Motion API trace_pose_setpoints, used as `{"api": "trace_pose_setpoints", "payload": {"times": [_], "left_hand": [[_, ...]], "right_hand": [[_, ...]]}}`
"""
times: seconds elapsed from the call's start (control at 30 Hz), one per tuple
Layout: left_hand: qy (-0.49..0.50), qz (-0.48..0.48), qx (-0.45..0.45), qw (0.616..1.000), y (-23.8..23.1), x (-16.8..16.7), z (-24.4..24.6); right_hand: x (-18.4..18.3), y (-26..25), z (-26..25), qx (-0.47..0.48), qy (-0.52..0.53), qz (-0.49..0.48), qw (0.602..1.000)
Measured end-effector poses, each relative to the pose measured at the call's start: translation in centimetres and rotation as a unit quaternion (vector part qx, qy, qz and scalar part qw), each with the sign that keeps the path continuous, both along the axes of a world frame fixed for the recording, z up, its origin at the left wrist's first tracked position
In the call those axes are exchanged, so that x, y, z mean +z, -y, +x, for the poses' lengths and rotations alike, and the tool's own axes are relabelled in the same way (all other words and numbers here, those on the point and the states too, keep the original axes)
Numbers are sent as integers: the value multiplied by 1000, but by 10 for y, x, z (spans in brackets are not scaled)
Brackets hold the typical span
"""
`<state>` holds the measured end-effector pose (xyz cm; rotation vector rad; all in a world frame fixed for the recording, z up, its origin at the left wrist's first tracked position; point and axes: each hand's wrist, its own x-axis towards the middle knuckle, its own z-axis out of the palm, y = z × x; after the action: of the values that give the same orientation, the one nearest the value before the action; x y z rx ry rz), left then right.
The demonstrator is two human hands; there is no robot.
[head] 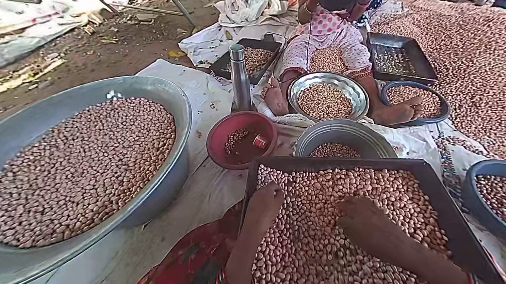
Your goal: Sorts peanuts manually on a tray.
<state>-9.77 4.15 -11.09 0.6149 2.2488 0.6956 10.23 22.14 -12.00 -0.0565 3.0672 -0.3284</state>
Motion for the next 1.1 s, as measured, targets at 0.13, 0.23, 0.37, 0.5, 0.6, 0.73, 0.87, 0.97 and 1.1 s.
{"api": "trace_pose_setpoints", "payload": {"times": [0.13, 0.23, 0.37, 0.5, 0.6, 0.73, 0.87, 0.97, 1.1], "left_hand": [[-45, -205, -125, 970, -12, 3, 17], [-63, -251, -134, 957, -17, 8, 29], [-54, -255, -118, 958, -22, 10, 33], [-50, -235, -109, 965, -18, 6, 23], [-51, -229, -111, 966, -15, 4, 19], [-60, -250, -102, 961, -18, 6, 22], [-49, -203, -73, 975, -17, 5, 19], [32, 19, 36, 999, -11, -1, 18], [318, 338, 235, 854, -10, -15, 29]], "right_hand": [[3, 25, -8, 59, 128, -21, 990], [15, 16, -23, -30, 176, 21, 984], [18, -9, -23, -86, -53, -41, 994], [36, -11, -40, -127, -83, -121, 981], [40, -11, -50, -139, -73, -131, 979], [49, -7, -48, -145, 46, -143, 978], [41, 11, -39, -80, 205, -86, 972], [15, 28, -35, -20, 213, 8, 977], [-13, 34, -24, 2, 59, 17, 998]]}}
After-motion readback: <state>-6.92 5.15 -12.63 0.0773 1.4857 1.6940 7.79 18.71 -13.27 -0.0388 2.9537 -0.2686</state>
